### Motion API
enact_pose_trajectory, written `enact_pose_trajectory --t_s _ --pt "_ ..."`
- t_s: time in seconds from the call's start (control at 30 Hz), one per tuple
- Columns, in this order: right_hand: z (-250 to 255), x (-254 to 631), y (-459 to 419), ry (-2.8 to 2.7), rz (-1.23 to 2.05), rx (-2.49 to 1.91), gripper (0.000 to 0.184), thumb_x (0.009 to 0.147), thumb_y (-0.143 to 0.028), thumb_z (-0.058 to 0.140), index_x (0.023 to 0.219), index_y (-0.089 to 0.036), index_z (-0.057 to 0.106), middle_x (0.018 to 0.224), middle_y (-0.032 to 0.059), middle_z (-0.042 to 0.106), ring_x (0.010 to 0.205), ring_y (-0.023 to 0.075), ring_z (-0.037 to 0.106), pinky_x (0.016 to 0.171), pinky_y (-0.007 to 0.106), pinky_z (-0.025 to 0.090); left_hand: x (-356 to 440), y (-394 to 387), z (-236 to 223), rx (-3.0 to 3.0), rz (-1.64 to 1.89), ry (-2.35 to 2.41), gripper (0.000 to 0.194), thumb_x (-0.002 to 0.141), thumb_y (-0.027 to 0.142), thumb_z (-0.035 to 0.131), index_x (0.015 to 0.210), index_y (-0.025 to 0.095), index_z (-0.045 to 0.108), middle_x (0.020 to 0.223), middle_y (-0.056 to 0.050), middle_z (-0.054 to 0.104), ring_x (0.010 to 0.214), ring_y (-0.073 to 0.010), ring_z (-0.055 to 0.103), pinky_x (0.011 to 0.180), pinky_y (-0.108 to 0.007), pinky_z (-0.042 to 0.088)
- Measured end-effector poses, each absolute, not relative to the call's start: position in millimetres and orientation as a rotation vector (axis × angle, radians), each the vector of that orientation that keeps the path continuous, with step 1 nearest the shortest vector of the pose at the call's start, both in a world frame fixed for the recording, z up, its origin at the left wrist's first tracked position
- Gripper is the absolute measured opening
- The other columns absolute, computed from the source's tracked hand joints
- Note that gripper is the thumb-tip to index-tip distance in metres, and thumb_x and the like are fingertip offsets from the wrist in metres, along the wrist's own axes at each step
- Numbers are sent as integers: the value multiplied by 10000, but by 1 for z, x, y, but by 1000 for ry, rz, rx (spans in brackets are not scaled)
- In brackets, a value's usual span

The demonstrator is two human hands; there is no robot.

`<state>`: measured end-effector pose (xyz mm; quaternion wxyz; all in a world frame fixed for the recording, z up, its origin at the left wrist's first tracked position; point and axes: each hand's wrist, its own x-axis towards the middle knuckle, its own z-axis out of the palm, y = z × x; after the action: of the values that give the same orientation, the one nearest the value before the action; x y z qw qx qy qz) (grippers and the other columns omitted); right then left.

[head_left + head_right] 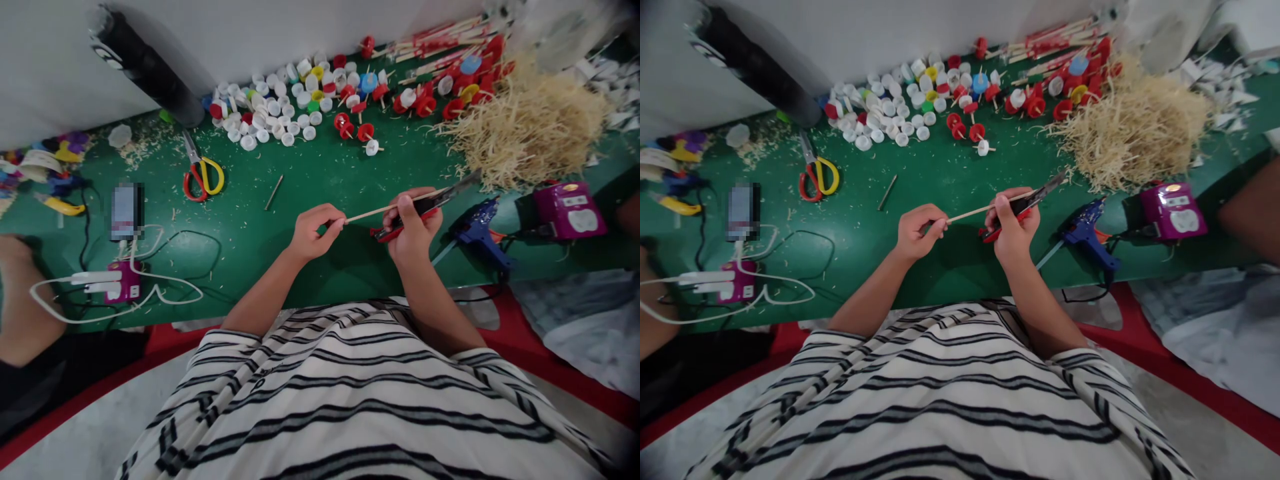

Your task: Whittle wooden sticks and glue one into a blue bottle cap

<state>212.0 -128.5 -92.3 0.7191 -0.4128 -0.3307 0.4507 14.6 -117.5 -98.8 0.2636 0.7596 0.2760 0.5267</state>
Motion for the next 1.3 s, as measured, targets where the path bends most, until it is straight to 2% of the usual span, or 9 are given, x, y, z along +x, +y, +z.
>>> enact_pose_trajectory --t_s 0.13,0.33,0.6,0.8,0.93,1.07,1.3 --pt "-91 214 -127 -684 1060 -896 462 757 -543 938 847 -272 574 595 -101 574 449 79 502 391 213 345 13 -116 -102 2032 1413 716 146 1053 195 655 987 186 786 816 -34 782 683 -94 704 647 -209 562" --pt "-92 216 -125 -635 1147 -900 470 737 -510 950 830 -267 560 589 -107 547 438 69 474 386 205 329 14 -116 -100 2015 1473 712 183 1038 165 678 1117 215 835 778 -10 778 680 -87 708 665 -205 565" --pt "-92 216 -124 -633 1227 -927 469 737 -531 947 821 -260 573 586 -101 510 445 66 465 386 203 332 14 -121 -96 1924 1420 698 33 975 243 761 982 213 772 872 -47 772 712 -108 697 620 -218 572" --pt "-92 218 -122 -631 1345 -954 484 704 -532 954 799 -253 570 569 -103 480 440 62 430 386 202 324 11 -121 -93 1754 1100 633 202 968 359 802 893 188 723 828 -37 738 630 -80 669 548 -186 532" --pt "-91 218 -122 -620 1422 -963 491 669 -507 970 779 -246 569 559 -107 473 435 54 414 387 195 325 9 -126 -89 1639 930 584 209 970 346 810 902 175 711 791 -18 711 600 -67 663 549 -175 558" --pt "-90 218 -122 -625 1430 -964 498 676 -507 958 776 -252 542 565 -108 458 439 55 409 389 198 325 11 -131 -87 1538 924 621 222 991 363 792 934 174 690 799 -20 723 648 -77 703 566 -169 588" --pt "-92 220 -121 -634 1423 -955 528 679 -520 966 774 -252 521 579 -110 446 444 54 414 385 193 306 17 -135 -88 1491 938 615 267 1008 411 767 932 184 649 784 -7 712 631 -72 703 529 -149 569"
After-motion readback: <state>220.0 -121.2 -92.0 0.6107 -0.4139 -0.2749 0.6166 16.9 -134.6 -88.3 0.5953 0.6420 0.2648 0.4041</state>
